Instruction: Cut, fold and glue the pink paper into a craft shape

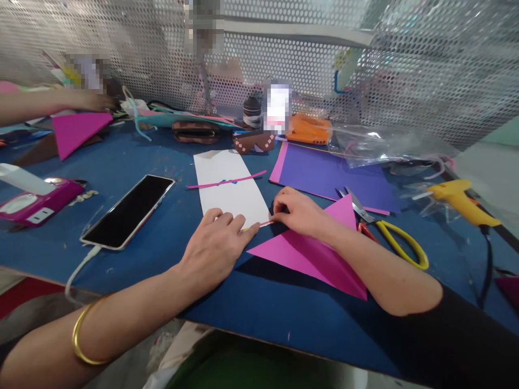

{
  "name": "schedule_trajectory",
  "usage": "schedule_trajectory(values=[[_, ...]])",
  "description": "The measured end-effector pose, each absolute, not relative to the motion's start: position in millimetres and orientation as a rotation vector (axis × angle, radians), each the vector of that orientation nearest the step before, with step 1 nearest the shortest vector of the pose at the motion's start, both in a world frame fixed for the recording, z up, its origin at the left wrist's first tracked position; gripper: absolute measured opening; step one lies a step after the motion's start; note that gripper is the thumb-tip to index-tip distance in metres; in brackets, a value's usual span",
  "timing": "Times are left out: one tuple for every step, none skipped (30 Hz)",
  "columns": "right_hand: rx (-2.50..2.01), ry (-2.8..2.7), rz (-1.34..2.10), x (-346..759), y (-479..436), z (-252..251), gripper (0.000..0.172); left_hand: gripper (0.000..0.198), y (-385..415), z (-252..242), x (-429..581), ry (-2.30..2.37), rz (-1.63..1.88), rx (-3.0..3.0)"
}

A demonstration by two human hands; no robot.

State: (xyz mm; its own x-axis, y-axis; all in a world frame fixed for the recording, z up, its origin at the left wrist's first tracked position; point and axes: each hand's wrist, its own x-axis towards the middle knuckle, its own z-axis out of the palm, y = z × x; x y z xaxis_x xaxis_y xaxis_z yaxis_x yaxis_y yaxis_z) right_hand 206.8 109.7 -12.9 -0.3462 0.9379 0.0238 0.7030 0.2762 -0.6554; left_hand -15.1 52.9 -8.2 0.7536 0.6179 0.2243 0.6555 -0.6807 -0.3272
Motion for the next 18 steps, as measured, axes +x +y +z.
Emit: schedule_trajectory(values=[[-1.472,-2.138,0.808,211,111,-12,0.021,0.043,53,-8,-15,-0.973,-0.132,-2.565],[-1.464,-2.128,0.838,215,112,-10,0.019,0.043,53,-8,-15,-0.973,-0.134,-2.568],[-1.455,-2.119,0.870,217,112,-9,0.018,0.043,53,-8,-15,-0.972,-0.133,-2.572],[-1.449,-2.109,0.896,219,112,-8,0.015,0.043,53,-8,-15,-0.973,-0.131,-2.577],[-1.448,-2.099,0.912,219,111,-8,0.012,0.043,53,-8,-15,-0.975,-0.131,-2.579],[-1.457,-2.089,0.913,218,110,-8,0.009,0.043,53,-8,-15,-0.977,-0.128,-2.583],[-1.473,-2.080,0.897,215,109,-9,0.010,0.043,53,-8,-15,-0.977,-0.127,-2.584],[-1.493,-2.072,0.870,213,107,-11,0.014,0.043,53,-8,-15,-0.977,-0.129,-2.584],[-1.515,-2.065,0.834,209,106,-12,0.018,0.043,52,-8,-15,-0.977,-0.132,-2.583],[-1.535,-2.060,0.797,206,105,-14,0.021,0.044,52,-8,-15,-0.976,-0.140,-2.580],[-1.550,-2.058,0.767,203,104,-15,0.022,0.044,52,-8,-16,-0.975,-0.147,-2.578],[-1.559,-2.059,0.744,201,104,-17,0.023,0.044,52,-8,-16,-0.975,-0.153,-2.579],[-1.564,-2.062,0.729,200,103,-17,0.023,0.044,52,-8,-16,-0.976,-0.160,-2.579],[-1.565,-2.067,0.718,199,103,-17,0.023,0.044,51,-9,-16,-0.977,-0.169,-2.580],[-1.564,-2.072,0.710,198,103,-18,0.022,0.043,51,-9,-17,-0.976,-0.181,-2.578],[-1.562,-2.077,0.704,198,102,-17,0.022,0.043,51,-9,-17,-0.973,-0.195,-2.575],[-1.560,-2.080,0.699,197,102,-17,0.022,0.042,51,-10,-17,-0.970,-0.208,-2.569],[-1.561,-2.082,0.693,197,101,-17,0.022,0.042,50,-10,-17,-0.967,-0.217,-2.562]])
